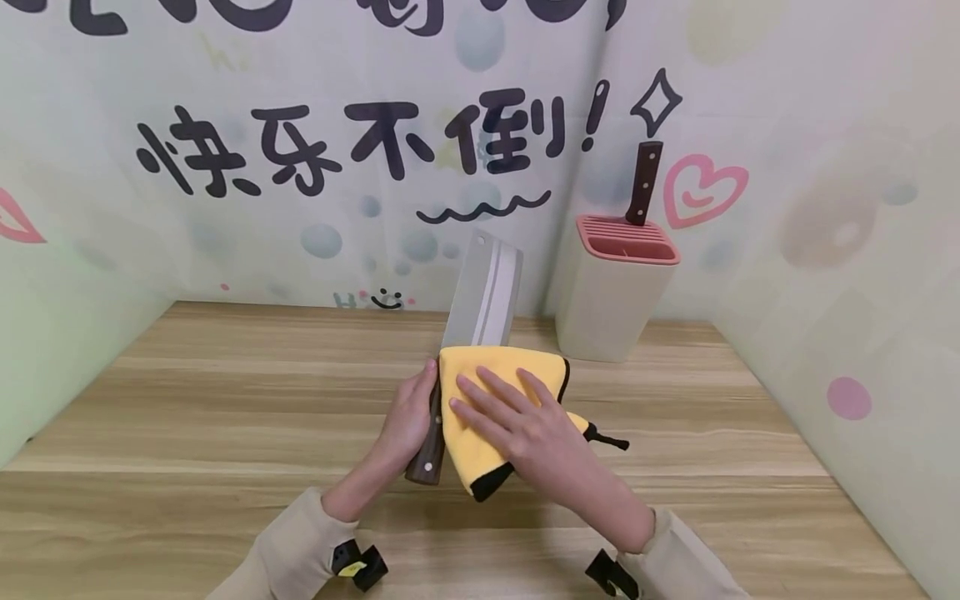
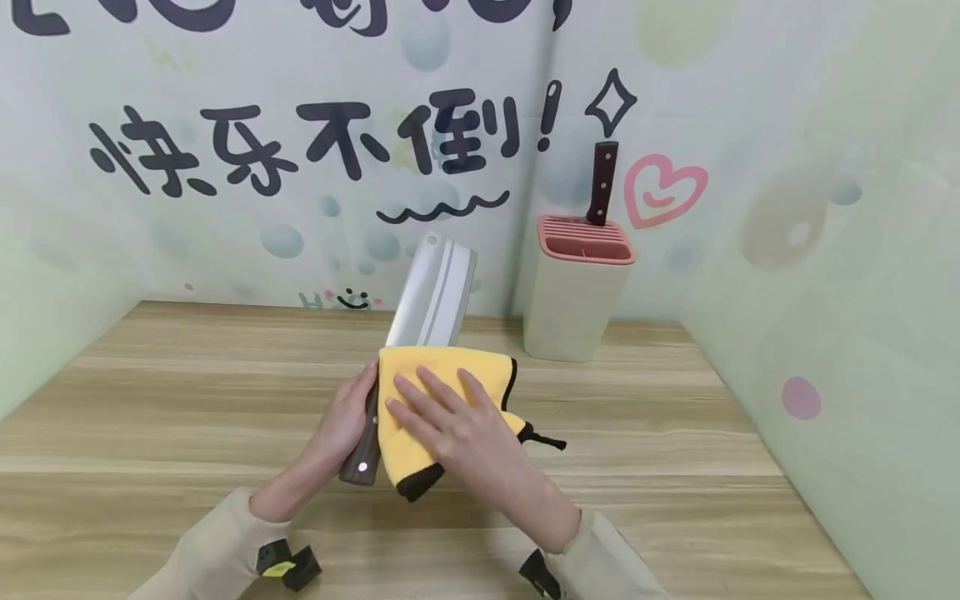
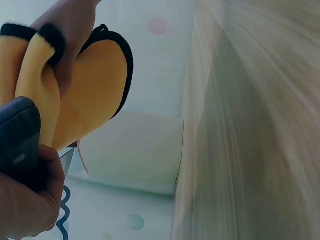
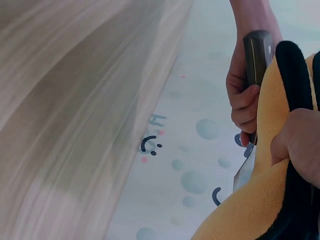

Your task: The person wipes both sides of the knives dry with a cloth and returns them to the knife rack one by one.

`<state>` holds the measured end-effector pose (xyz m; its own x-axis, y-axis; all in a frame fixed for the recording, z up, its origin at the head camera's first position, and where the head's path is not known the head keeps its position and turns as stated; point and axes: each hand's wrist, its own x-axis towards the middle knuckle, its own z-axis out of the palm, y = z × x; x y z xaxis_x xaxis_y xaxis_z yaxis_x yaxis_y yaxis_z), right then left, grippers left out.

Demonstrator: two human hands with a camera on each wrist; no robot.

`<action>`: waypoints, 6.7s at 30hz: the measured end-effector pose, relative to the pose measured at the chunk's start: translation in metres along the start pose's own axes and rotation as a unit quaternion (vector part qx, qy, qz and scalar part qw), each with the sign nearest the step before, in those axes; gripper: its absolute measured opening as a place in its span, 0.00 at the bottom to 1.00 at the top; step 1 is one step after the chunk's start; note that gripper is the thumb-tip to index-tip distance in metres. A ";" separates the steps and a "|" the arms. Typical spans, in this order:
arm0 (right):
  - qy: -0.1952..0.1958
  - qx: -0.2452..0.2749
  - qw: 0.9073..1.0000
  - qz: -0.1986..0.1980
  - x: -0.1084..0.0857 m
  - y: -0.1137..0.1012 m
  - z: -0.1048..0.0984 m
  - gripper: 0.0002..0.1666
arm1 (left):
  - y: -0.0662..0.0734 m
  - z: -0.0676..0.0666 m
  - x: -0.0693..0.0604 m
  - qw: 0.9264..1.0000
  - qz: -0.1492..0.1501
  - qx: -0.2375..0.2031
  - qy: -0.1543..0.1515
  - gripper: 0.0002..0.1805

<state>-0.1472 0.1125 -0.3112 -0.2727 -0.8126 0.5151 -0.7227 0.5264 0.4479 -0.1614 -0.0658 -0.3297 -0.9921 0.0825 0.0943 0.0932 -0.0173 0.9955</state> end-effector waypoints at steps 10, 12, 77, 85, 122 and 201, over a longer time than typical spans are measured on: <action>-0.037 0.004 0.998 0.046 0.007 0.004 -0.001 0.35 | -0.002 0.001 -0.003 0.999 0.023 0.036 -0.004 0.29; -0.036 0.004 0.998 0.044 0.008 0.004 -0.001 0.35 | -0.002 0.001 -0.004 0.999 0.026 0.047 0.000 0.29; -0.004 -0.047 0.981 -0.186 -0.008 -0.030 -0.016 0.22 | 0.003 -0.006 0.002 0.980 -0.015 -0.200 0.003 0.16; -0.010 -0.041 0.984 -0.176 -0.008 -0.025 -0.014 0.23 | 0.004 -0.005 0.002 0.985 -0.012 -0.173 0.013 0.17; -0.007 0.031 0.999 0.020 0.005 0.009 0.005 0.34 | 0.000 -0.003 -0.006 0.999 -0.009 -0.049 -0.002 0.24; 0.076 -0.035 0.992 -0.096 0.001 -0.037 -0.005 0.24 | 0.017 -0.014 -0.005 0.972 -0.112 -0.196 -0.059 0.27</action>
<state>-0.1175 0.0940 -0.3232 -0.0308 -0.8553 0.5172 -0.7051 0.3854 0.5953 -0.1566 -0.0807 -0.3137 -0.9652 0.2406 -0.1021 -0.1868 -0.3620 0.9133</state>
